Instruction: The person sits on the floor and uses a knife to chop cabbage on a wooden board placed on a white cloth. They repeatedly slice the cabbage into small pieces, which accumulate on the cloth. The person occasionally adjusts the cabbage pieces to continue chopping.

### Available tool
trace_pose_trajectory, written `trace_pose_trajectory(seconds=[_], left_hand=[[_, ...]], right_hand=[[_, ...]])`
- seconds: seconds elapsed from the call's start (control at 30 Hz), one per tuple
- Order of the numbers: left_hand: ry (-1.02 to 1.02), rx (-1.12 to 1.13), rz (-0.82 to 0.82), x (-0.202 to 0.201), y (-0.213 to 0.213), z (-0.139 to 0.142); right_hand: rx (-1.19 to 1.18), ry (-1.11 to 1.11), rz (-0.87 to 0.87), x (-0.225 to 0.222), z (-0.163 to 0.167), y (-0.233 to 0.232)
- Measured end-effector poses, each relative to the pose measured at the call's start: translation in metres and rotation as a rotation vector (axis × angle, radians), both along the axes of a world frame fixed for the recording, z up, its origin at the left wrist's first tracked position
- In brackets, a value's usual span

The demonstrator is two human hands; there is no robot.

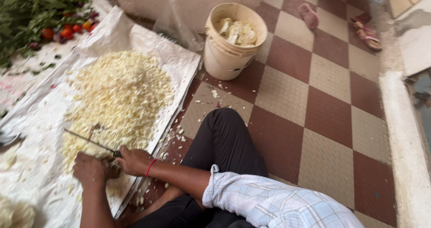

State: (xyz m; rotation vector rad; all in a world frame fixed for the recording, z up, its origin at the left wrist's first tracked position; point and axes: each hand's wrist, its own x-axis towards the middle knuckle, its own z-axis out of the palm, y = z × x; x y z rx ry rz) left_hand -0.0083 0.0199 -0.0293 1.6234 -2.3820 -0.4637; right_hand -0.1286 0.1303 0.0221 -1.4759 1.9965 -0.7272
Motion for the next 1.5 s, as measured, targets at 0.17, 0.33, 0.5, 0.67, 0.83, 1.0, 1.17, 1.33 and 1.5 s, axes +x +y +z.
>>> trace_pose_trajectory(seconds=[0.17, 0.33, 0.5, 0.67, 0.83, 1.0, 1.17, 1.33, 1.5], left_hand=[[-0.004, 0.017, -0.023, 0.001, -0.003, 0.004], [-0.062, 0.076, 0.001, -0.003, -0.005, 0.010], [-0.075, 0.120, 0.065, -0.008, -0.001, 0.021], [-0.088, 0.032, 0.032, -0.008, 0.007, 0.034], [-0.009, 0.077, -0.098, -0.010, 0.001, 0.043], [0.434, -0.064, 0.015, -0.006, -0.014, 0.032], [0.087, 0.052, 0.098, 0.011, -0.018, 0.025], [0.020, 0.111, 0.101, 0.016, -0.006, 0.035], [0.028, 0.105, 0.132, 0.010, -0.001, 0.033]], right_hand=[[-0.058, -0.027, 0.005, 0.015, -0.002, -0.005], [-0.070, -0.005, 0.044, 0.021, 0.003, -0.005], [-0.002, 0.031, 0.056, 0.018, 0.029, -0.003], [-0.003, -0.009, 0.025, 0.014, 0.046, -0.005], [0.091, 0.211, 0.206, 0.009, 0.015, -0.015], [-0.416, 0.287, 0.345, 0.000, -0.013, -0.026], [0.111, 0.065, 0.121, -0.005, -0.003, -0.026], [0.093, 0.204, 0.177, 0.012, 0.013, -0.018], [0.036, 0.261, 0.174, 0.021, -0.013, -0.014]])
